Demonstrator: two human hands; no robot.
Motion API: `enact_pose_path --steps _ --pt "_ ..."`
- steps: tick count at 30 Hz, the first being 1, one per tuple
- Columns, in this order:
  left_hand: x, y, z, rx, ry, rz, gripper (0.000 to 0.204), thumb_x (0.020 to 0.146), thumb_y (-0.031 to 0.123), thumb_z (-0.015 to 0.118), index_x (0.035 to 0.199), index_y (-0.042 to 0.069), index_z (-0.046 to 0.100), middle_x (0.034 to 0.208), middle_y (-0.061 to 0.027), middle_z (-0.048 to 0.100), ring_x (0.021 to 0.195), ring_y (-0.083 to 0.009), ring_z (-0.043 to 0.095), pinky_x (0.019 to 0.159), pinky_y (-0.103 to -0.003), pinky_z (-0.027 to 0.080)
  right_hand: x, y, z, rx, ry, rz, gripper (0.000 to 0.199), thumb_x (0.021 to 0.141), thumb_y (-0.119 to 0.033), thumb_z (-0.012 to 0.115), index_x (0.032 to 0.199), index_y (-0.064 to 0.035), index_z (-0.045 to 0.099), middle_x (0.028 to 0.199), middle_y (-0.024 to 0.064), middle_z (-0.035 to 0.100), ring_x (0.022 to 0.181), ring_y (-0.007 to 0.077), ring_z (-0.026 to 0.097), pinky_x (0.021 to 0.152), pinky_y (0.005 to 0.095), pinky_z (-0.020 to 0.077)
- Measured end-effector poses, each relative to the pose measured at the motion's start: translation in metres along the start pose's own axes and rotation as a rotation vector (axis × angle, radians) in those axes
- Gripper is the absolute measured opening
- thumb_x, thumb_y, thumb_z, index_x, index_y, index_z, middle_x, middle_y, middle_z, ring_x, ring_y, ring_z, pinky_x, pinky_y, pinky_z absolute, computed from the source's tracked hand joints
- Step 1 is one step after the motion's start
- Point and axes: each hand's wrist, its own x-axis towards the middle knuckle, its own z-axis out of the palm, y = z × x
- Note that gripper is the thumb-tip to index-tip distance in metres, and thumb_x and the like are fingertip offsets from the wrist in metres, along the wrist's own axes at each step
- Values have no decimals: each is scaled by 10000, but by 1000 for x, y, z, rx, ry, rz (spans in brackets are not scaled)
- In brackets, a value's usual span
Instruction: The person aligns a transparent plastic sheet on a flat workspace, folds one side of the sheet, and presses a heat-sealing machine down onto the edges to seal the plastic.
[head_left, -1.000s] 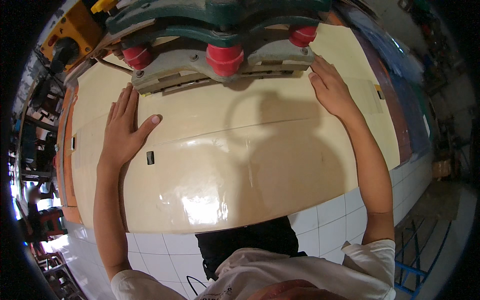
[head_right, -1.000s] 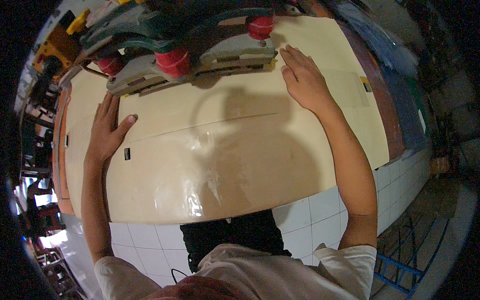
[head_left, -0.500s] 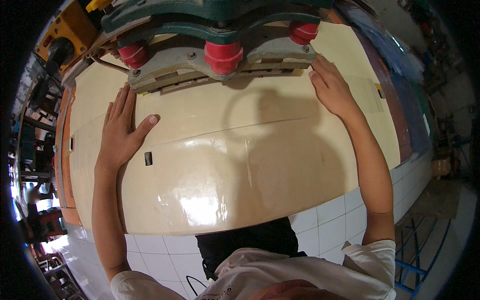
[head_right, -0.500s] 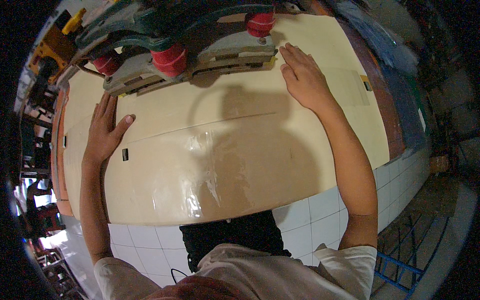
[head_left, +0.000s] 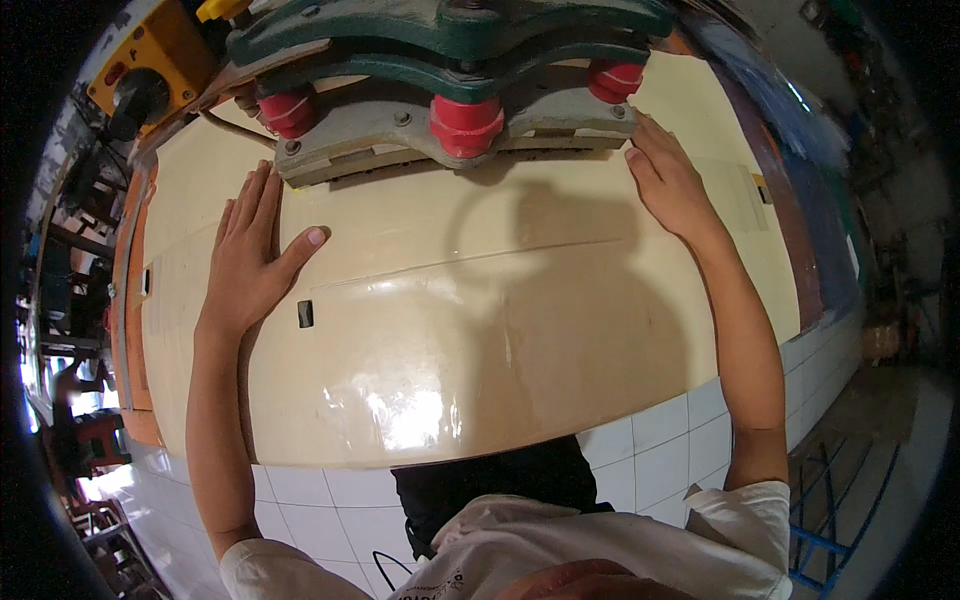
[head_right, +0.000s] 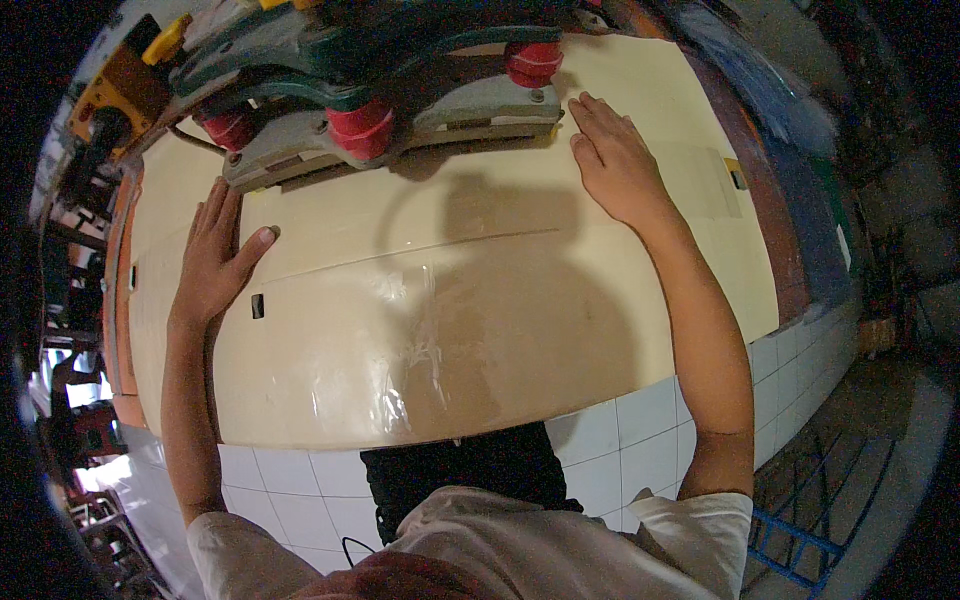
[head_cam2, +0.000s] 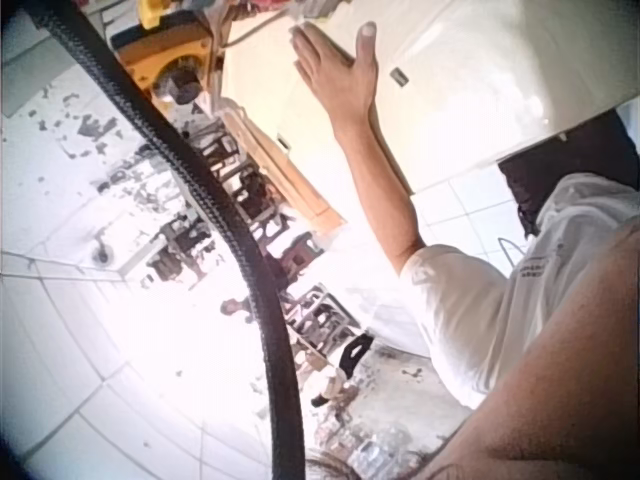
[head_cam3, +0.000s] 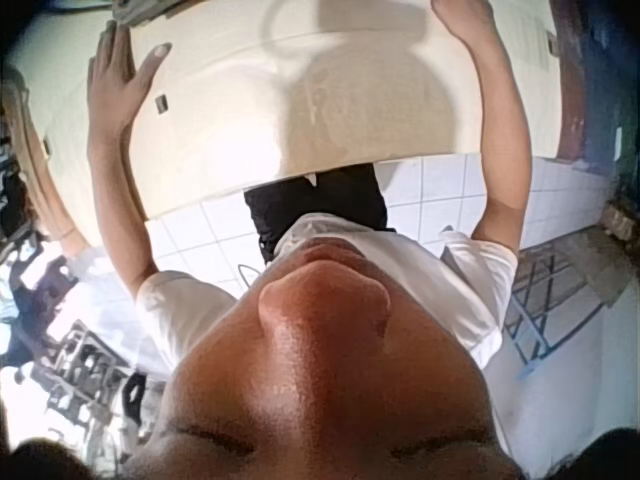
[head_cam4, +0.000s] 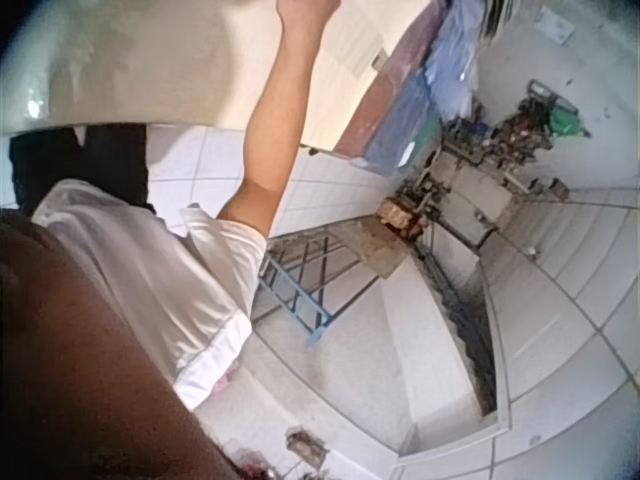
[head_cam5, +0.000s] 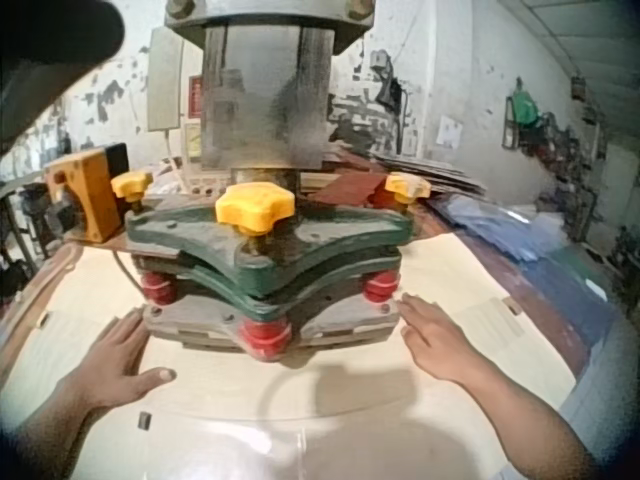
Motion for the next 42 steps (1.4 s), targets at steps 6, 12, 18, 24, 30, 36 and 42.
enact_pose_path --steps 6,12,18,24,30,36,42 --pt "-4 3 -4 5 -1 -19 922 918 604 558 1527 -44 313 1599 -261 272 1516 -378 196 1237 -469 130 -1 -4 1 -3 1 8 472 1005 -212 449 1430 -12 498 1525 193 440 1434 347 381 1193 449 278" --pt "-2 -6 7 98 50 10 972 905 695 509 1547 -2 294 1604 -235 277 1514 -352 214 1239 -462 148 -1 -11 -8 34 -46 78 464 1009 -195 446 1425 3 501 1522 203 440 1432 353 382 1188 407 289" --pt "-4 -10 8 73 67 32 1018 880 739 512 1553 9 286 1607 -231 271 1509 -346 231 1242 -459 144 2 -2 -4 39 -133 160 449 1028 -199 429 1421 6 502 1538 206 419 1451 356 348 1198 409 258" --pt "-4 -13 12 62 93 34 1039 870 762 500 1539 -9 307 1602 -227 283 1508 -342 235 1242 -461 156 1 -6 -5 107 -87 78 367 1030 -198 426 1258 46 579 1398 240 520 1334 395 444 1133 422 324" --pt "-5 -14 13 77 111 44 1041 872 773 485 1532 -14 318 1598 -224 295 1508 -340 235 1240 -464 168 1 -14 -6 129 -58 105 309 1024 -178 429 1141 65 581 1257 251 560 1209 414 493 1071 442 361" --pt "-3 -14 16 65 129 39 1073 852 815 446 1514 -25 352 1593 -221 306 1499 -324 260 1239 -465 169 0 -9 -4 130 -34 59 302 1024 -174 432 1139 64 579 1236 244 566 1178 411 502 1054 440 367" --pt "-3 -16 17 77 141 50 1071 856 811 449 1512 -29 352 1588 -226 312 1495 -332 267 1238 -465 171 -1 -9 -3 153 -12 62 318 1025 -181 442 1175 61 583 1263 240 567 1201 403 500 1075 435 357"
